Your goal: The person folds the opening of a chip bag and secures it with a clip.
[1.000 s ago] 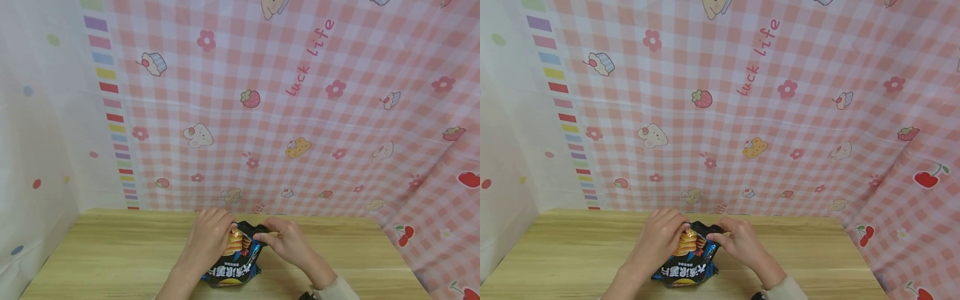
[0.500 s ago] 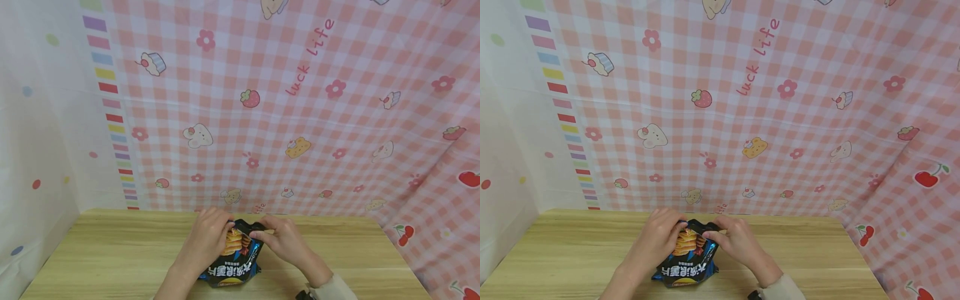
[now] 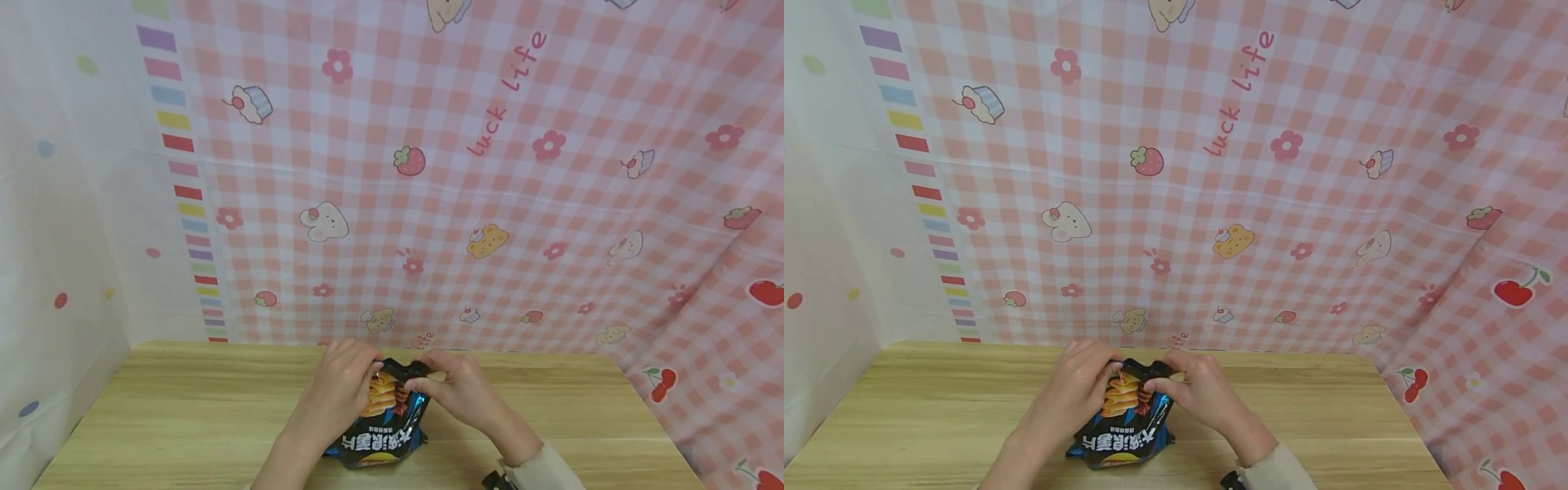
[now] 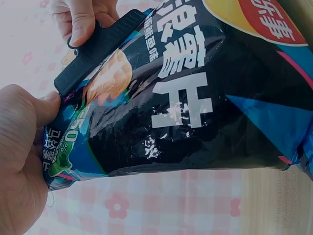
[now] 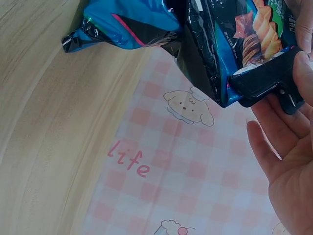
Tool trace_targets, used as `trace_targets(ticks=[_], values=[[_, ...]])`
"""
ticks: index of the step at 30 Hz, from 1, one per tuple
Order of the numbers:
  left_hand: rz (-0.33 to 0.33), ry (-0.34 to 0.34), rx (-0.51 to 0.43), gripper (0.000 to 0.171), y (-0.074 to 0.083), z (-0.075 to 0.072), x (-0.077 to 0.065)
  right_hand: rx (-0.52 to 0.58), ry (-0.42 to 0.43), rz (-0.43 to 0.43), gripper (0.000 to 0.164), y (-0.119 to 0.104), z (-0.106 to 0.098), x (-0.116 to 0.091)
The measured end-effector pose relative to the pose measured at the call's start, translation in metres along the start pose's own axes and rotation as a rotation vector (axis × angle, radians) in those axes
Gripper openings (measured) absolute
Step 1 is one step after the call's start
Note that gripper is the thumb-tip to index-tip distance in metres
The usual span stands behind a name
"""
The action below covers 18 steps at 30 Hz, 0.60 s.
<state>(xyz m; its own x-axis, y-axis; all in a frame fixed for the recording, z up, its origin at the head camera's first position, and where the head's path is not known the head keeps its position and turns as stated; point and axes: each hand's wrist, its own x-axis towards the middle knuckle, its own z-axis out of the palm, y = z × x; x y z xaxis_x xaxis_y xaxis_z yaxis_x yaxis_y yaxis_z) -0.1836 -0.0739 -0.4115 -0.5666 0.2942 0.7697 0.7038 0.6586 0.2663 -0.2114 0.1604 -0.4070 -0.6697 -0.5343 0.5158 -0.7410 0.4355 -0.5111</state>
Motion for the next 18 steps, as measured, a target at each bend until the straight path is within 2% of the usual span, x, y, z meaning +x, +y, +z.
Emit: trace_targets(ticks=[6,11,14,18], values=[[0.005,0.008,0.003,0.012,0.0005,0.001,0.0001,0.026,-0.018,0.032,0.03,0.0012,-0.0004,-0.0023],[0.025,0.044,-0.002,0.008,-0.0006,-0.0016,0.0012,0.027,-0.025,0.132,0.043,0.0001,-0.0018,-0.0042],[0.023,0.076,-0.009,0.011,-0.0029,-0.0039,0.0012,0.046,-0.033,0.224,0.041,0.0004,-0.0033,-0.0063],[0.01,0.108,-0.009,0.015,-0.0066,-0.0057,0.0011,0.055,-0.009,0.296,0.035,0.004,-0.0046,-0.0098]])
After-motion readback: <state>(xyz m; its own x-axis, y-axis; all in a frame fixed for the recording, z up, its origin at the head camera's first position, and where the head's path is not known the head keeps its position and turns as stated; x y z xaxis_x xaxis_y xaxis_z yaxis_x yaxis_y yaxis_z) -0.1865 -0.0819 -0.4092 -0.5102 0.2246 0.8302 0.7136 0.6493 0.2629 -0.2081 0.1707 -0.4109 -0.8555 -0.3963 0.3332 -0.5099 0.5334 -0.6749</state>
